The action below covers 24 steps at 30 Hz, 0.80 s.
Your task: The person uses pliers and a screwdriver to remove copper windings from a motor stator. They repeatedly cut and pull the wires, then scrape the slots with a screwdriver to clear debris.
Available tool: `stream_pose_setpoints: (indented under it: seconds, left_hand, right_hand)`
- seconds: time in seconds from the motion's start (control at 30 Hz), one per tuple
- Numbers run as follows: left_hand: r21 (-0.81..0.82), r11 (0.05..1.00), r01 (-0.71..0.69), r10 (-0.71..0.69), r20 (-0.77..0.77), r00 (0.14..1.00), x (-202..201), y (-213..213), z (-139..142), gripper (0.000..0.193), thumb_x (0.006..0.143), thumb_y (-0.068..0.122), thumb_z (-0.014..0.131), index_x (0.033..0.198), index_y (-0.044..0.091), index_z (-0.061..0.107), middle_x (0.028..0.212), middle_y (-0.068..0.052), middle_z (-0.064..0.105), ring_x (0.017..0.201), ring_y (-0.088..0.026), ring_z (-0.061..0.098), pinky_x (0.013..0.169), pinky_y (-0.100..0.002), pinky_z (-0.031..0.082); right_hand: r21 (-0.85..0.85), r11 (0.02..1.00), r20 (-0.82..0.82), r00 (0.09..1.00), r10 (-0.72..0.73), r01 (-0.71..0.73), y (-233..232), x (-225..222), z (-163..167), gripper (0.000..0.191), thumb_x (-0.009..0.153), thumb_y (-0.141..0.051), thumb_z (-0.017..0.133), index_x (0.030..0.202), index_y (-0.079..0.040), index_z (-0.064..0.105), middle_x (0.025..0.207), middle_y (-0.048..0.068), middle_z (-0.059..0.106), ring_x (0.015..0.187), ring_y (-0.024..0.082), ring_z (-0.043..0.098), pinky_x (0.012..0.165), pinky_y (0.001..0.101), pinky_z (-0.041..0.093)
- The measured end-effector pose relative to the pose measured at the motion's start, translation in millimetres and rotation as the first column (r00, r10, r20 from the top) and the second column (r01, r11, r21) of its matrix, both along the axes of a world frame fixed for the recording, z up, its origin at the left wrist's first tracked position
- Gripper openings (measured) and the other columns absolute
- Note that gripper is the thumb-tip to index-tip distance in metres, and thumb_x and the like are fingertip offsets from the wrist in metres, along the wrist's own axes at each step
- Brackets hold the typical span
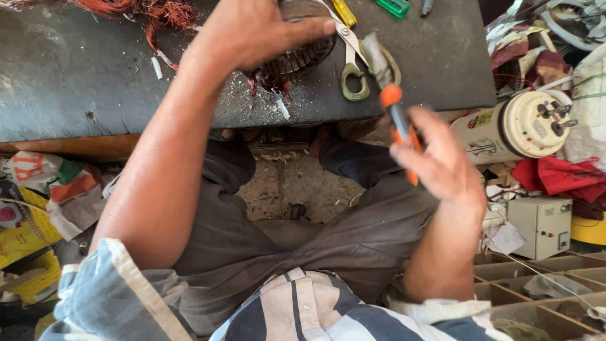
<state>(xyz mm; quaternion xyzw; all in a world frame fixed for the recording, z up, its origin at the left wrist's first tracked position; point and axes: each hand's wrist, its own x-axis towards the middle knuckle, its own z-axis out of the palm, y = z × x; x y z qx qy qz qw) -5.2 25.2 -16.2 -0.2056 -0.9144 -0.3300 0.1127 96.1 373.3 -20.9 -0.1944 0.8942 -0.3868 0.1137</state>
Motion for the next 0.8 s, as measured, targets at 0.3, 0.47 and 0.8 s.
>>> stream_pose_setpoints:
  seconds: [0.3, 0.47, 0.8]
  left_hand:
    - [0.061, 0.998, 0.004, -0.012, 0.126, 0.992, 10, -23, 13, 0.073, 0.087, 0.07, 0.069, 0.129, 0.011, 0.071, 0.112, -0.019, 0.074, 0.109, -0.036, 0.069, 0.09, -0.049, 0.054]
    - [0.055, 0.998, 0.004, -0.014, 0.188, 0.982, 16, -33, 19, 0.075, 0.086, 0.07, 0.073, 0.128, 0.008, 0.069, 0.111, -0.018, 0.073, 0.105, -0.034, 0.07, 0.088, -0.046, 0.054]
    - [0.006, 0.994, -0.112, 0.094, 0.493, 0.865, 27, -48, 31, 0.057, 0.084, 0.06, 0.078, 0.117, 0.014, 0.077, 0.07, -0.01, 0.064, 0.061, -0.02, 0.061, 0.054, -0.039, 0.048]
  right_hand:
    - [0.307, 0.903, -0.775, 0.63, 0.055, 0.299, -32, -93, -5, 0.036, 0.09, -0.017, 0.078, 0.122, -0.003, 0.073, 0.12, 0.018, 0.066, 0.108, 0.039, 0.061, 0.094, 0.0466, 0.048]
    - [0.262, 0.96, -0.718, 0.685, 0.123, 0.102, -78, -142, -26, 0.027, 0.095, -0.009, 0.069, 0.122, -0.009, 0.074, 0.122, 0.016, 0.068, 0.111, 0.038, 0.062, 0.095, 0.0481, 0.049]
    - [0.241, 0.968, -0.798, 0.582, 0.155, 0.072, -94, -174, -36, 0.022, 0.085, -0.006, 0.075, 0.105, -0.014, 0.078, 0.103, 0.011, 0.074, 0.096, 0.036, 0.069, 0.081, 0.0479, 0.053]
